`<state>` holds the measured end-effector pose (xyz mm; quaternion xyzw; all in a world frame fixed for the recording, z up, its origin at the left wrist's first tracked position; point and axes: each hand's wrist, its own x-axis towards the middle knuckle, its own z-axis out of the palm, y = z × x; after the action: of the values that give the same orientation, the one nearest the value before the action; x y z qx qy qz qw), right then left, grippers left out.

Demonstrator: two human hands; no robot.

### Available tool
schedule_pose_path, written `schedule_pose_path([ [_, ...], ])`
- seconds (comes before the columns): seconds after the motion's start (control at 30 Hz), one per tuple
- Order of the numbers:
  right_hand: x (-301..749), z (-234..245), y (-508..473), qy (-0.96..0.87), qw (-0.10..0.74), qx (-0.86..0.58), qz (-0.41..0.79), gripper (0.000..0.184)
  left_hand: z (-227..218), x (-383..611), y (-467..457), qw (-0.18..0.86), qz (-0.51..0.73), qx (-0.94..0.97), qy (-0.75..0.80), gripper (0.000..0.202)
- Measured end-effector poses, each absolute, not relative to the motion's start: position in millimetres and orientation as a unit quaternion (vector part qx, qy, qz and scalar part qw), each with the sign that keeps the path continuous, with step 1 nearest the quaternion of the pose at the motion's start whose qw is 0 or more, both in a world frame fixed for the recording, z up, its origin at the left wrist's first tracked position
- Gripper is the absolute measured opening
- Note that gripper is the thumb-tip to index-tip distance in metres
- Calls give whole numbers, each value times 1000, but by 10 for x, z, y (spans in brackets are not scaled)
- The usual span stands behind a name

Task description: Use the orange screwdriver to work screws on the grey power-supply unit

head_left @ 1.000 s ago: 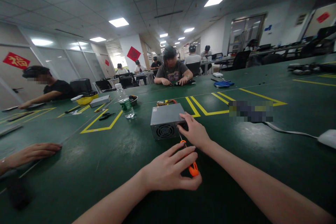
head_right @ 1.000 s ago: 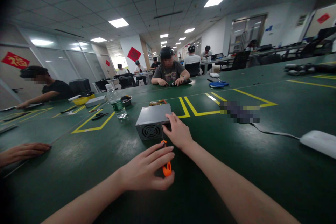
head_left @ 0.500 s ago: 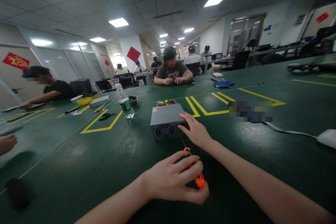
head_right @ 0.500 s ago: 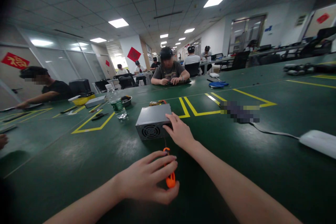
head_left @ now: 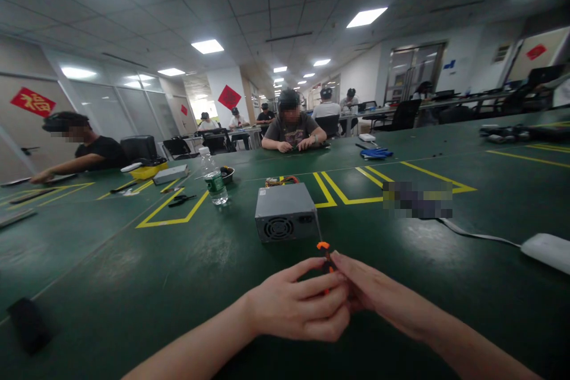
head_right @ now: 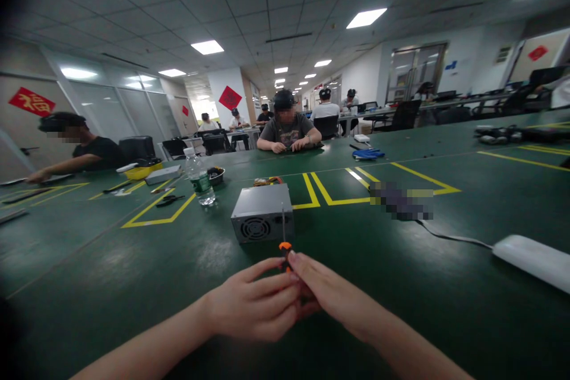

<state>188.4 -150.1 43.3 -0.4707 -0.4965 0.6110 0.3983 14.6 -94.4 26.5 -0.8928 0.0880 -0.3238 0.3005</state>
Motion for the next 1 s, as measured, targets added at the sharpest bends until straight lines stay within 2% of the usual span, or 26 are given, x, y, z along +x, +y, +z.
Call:
schedule_pose_path([
  [0.1,1798,299,-1686,-374,462,-453,664,37,227,205,-902,265,-294,-915,75,18],
  [0.2,1820,179,-1617,-392,482,-508,597,28,231,176,-693,241,-333,-912,0,31],
  [0.3,1889,161,-1524,-504,446,-605,425,29,250,86,-370,233,-340,-890,-196,38],
  [0.4,1918,195,-1529,-610,414,-638,224,31,230,34,-124,187,-332,-858,-346,42],
  [0.57,1864,155,-1580,-704,356,-611,-68,25,180,77,-68,162,-322,-843,-400,45],
  [0.67,1806,107,-1557,-737,333,-556,-190,24,174,122,-98,154,-336,-830,-418,44],
  [0.8,1731,111,-1509,-746,329,-525,-245,26,157,157,-99,144,-354,-814,-438,38],
  [1.0,1699,119,-1468,-743,325,-521,-266,30,146,150,-93,139,-356,-814,-437,37],
])
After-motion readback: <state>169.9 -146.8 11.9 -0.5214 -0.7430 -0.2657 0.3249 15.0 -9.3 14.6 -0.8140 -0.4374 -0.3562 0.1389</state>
